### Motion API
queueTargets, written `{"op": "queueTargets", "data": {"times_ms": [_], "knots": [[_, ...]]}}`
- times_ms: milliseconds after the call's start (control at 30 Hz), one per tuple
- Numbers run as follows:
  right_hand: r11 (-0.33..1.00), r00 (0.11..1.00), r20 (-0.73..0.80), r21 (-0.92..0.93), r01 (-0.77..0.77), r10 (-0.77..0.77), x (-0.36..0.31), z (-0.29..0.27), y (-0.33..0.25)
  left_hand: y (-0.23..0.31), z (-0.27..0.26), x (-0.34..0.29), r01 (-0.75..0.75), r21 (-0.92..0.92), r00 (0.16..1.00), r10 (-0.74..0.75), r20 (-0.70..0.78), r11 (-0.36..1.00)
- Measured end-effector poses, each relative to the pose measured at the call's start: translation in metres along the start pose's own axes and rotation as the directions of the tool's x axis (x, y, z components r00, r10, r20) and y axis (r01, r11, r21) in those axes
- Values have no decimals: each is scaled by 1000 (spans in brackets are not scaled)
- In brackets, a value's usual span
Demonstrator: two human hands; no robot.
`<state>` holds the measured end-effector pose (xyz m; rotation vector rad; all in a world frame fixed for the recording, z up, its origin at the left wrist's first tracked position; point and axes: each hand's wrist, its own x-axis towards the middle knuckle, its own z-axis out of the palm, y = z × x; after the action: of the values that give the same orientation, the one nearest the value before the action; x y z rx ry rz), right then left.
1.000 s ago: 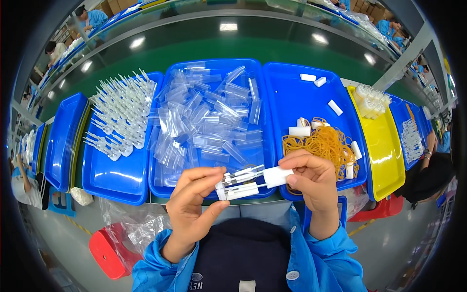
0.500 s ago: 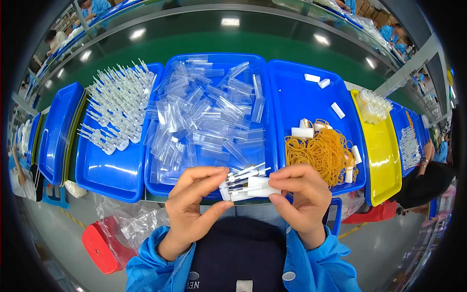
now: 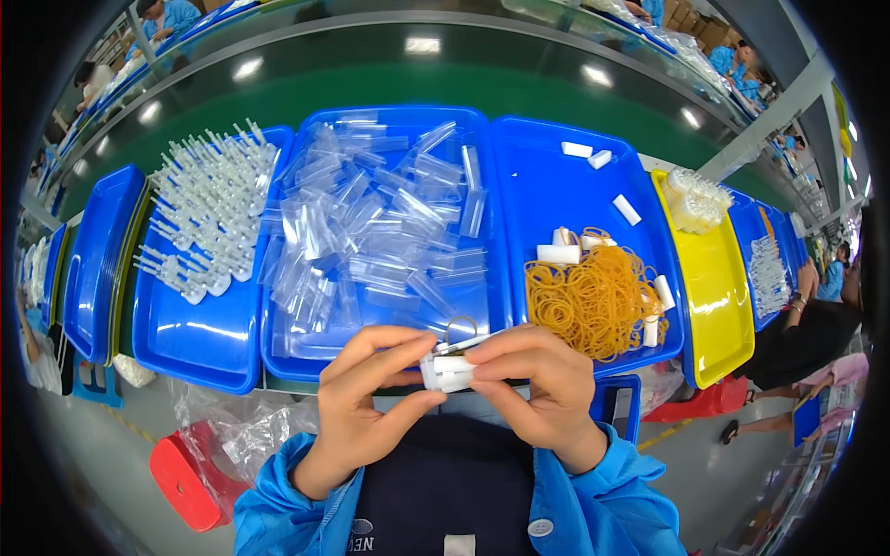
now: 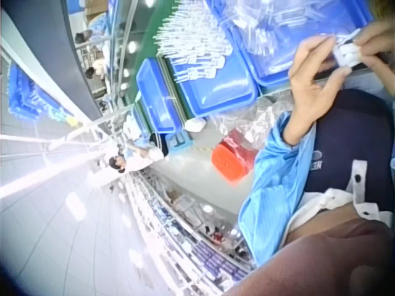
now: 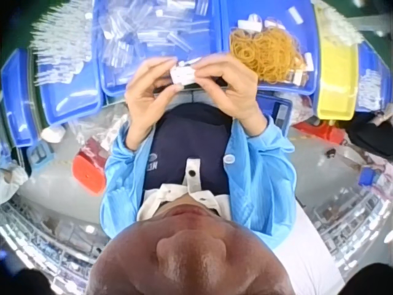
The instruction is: The person assembles small white plastic components by inserting clear cylindrical pieces into a multi-pronged base. They handle the parts one at a time, picking them from blue trays and placing the assembled units into a yellow tray.
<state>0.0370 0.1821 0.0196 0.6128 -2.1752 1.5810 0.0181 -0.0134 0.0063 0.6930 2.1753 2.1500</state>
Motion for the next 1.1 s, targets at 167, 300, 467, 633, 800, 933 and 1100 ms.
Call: {"op": "queueTargets", "data": {"times_ms": [167,300,467,633,800,933,1100], "knots": [[955,995,89,-289,70,-46,30,-41,6,-3,-2,2,-20,-72,999,18,-29,997],[736,999,-17,-676,-33,30,52,-71,36,-3,-3,5,-40,-145,997,30,-67,989],[577,977,1,-807,-126,214,43,-74,57,-7,-8,7,-80,-186,996,71,-52,979],[568,995,-102,-818,-92,13,45,-70,36,-12,-10,3,-88,-195,995,76,-68,977],[726,967,-252,-669,-158,-22,32,-64,29,-7,-6,6,-74,-148,993,59,-103,986],[932,961,-224,-285,-225,163,19,-62,18,-10,-6,5,-90,-115,992,79,-98,989],[858,898,-155,395,-327,413,9,-32,11,-11,-4,4,-93,-94,992,85,-89,991]]}}
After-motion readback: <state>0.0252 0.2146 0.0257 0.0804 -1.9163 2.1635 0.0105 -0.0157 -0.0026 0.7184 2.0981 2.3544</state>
